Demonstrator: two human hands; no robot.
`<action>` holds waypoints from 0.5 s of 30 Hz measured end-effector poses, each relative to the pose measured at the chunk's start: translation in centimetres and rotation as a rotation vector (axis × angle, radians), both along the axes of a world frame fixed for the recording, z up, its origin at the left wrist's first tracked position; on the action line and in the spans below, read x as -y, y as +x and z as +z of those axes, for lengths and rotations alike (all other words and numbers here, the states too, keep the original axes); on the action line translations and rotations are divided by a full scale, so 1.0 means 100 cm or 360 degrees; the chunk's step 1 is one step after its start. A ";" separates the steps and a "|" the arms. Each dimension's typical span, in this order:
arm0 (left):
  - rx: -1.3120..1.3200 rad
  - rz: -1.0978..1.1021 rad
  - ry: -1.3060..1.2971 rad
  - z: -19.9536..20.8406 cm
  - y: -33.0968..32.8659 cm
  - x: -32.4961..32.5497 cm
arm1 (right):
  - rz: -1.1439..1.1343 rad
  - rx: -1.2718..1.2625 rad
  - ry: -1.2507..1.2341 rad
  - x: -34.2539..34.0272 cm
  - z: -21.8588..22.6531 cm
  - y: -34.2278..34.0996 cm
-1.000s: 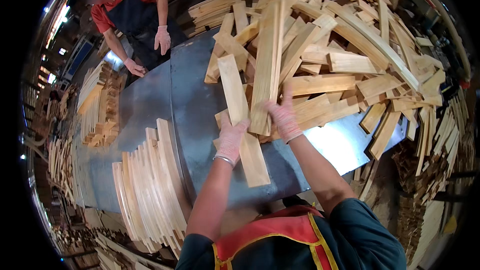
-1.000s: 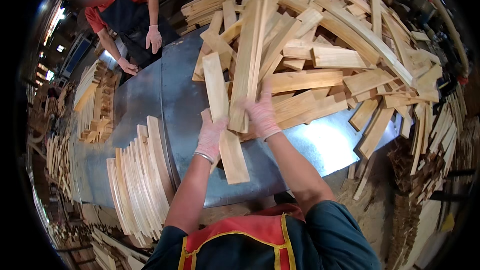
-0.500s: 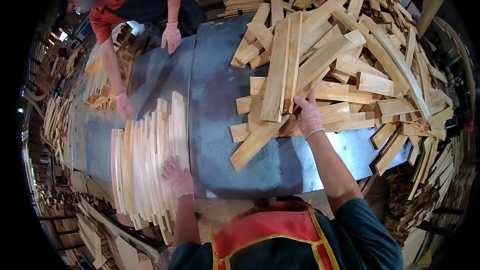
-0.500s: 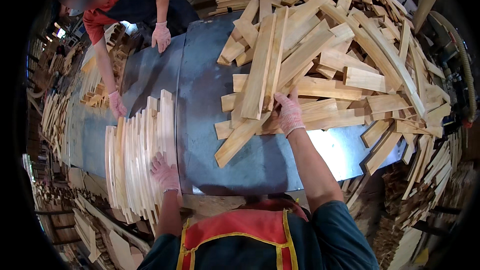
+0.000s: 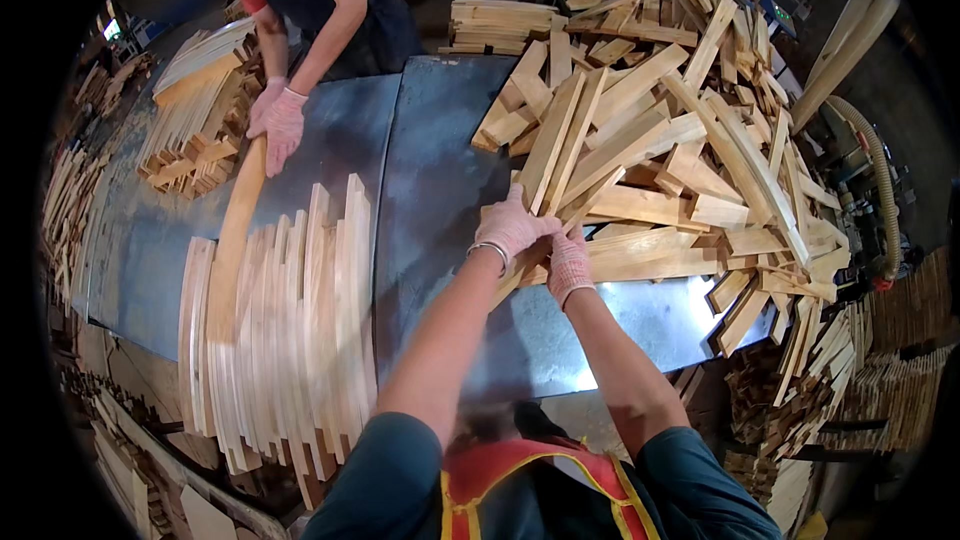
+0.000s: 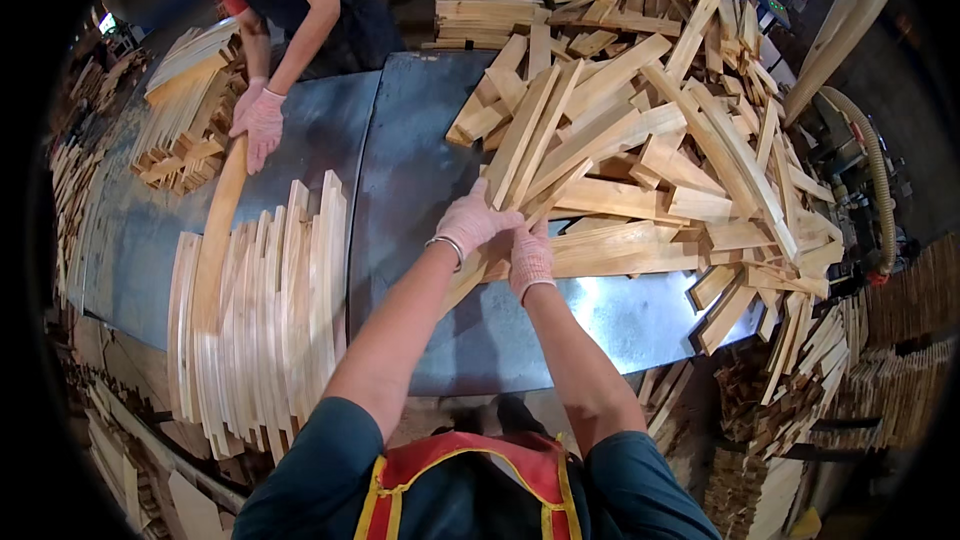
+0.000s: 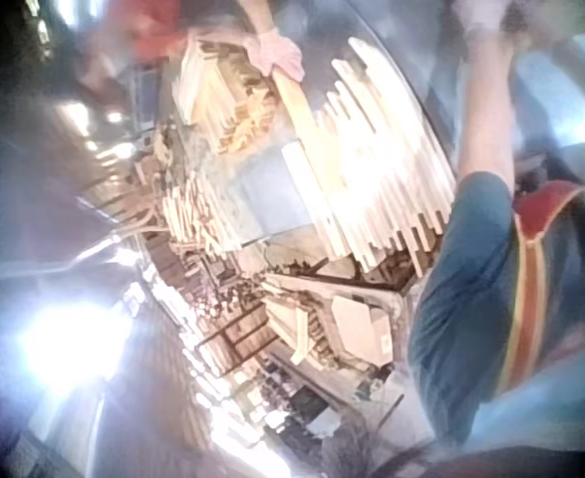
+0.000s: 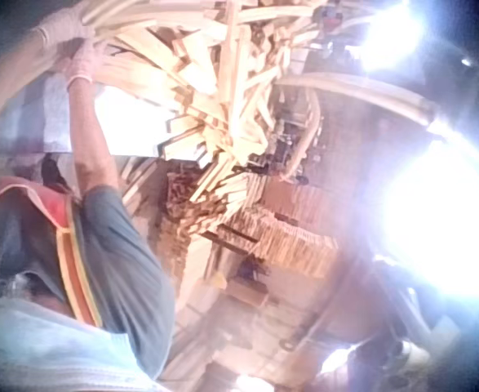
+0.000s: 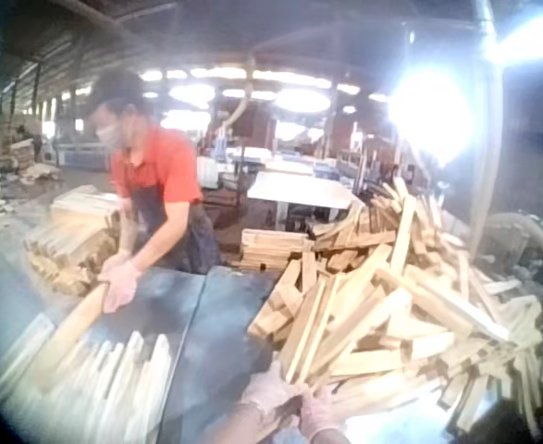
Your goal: The person sorts wooden planks on a metal table, picking up pieces from a large pile and arranging them into neat stacks. They handle the planks one by one or in small groups, aligning them and placing them into organized piles on the table.
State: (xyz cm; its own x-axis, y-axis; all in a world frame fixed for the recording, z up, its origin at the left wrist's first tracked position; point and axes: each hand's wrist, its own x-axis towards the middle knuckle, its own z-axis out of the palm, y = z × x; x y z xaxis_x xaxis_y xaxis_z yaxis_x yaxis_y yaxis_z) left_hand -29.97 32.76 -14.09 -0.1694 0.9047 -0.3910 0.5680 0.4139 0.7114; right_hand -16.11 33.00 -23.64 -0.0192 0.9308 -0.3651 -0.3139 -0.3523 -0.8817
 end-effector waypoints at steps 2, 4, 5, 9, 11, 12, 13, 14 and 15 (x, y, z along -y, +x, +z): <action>0.0275 0.0000 0.0079 -0.021 -0.026 0.018 | 0.0139 0.0082 -0.0048 0.018 0.003 -0.005; 0.0660 -0.0012 0.0226 -0.069 -0.059 0.057 | 0.0352 0.0196 -0.0051 0.035 0.001 -0.006; 0.1004 0.0104 0.0045 -0.077 -0.071 0.087 | 0.0406 0.0211 -0.0121 0.041 0.003 -0.004; 0.1161 0.0327 -0.0053 -0.117 -0.096 0.261 | 0.0453 0.0162 -0.0098 0.045 -0.006 -0.020; 0.1215 0.0350 -0.0165 -0.092 -0.086 0.309 | 0.0602 0.0601 0.0248 0.049 -0.048 -0.035; 0.1359 0.0427 -0.0354 -0.045 -0.076 0.318 | 0.0655 0.0827 0.0426 0.047 -0.073 -0.043; 0.1075 0.0409 -0.0335 -0.062 -0.078 0.350 | 0.0801 0.0952 0.0308 0.066 -0.040 -0.073; 0.0797 0.0357 -0.0317 -0.094 -0.078 0.386 | 0.0942 0.1091 0.0199 0.084 0.001 -0.097; 0.0524 0.0233 -0.0299 -0.111 -0.079 0.396 | 0.1034 0.1094 -0.0013 0.082 -0.019 -0.107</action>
State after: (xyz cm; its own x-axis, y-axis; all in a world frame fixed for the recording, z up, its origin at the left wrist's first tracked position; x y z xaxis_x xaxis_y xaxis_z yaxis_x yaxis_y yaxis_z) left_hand -37.86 -6.87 -25.18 -0.1294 0.7881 -0.6018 0.2479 0.6134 0.7499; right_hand -26.78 24.76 -25.51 -0.3111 0.8107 -0.4959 0.5337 -0.2827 -0.7970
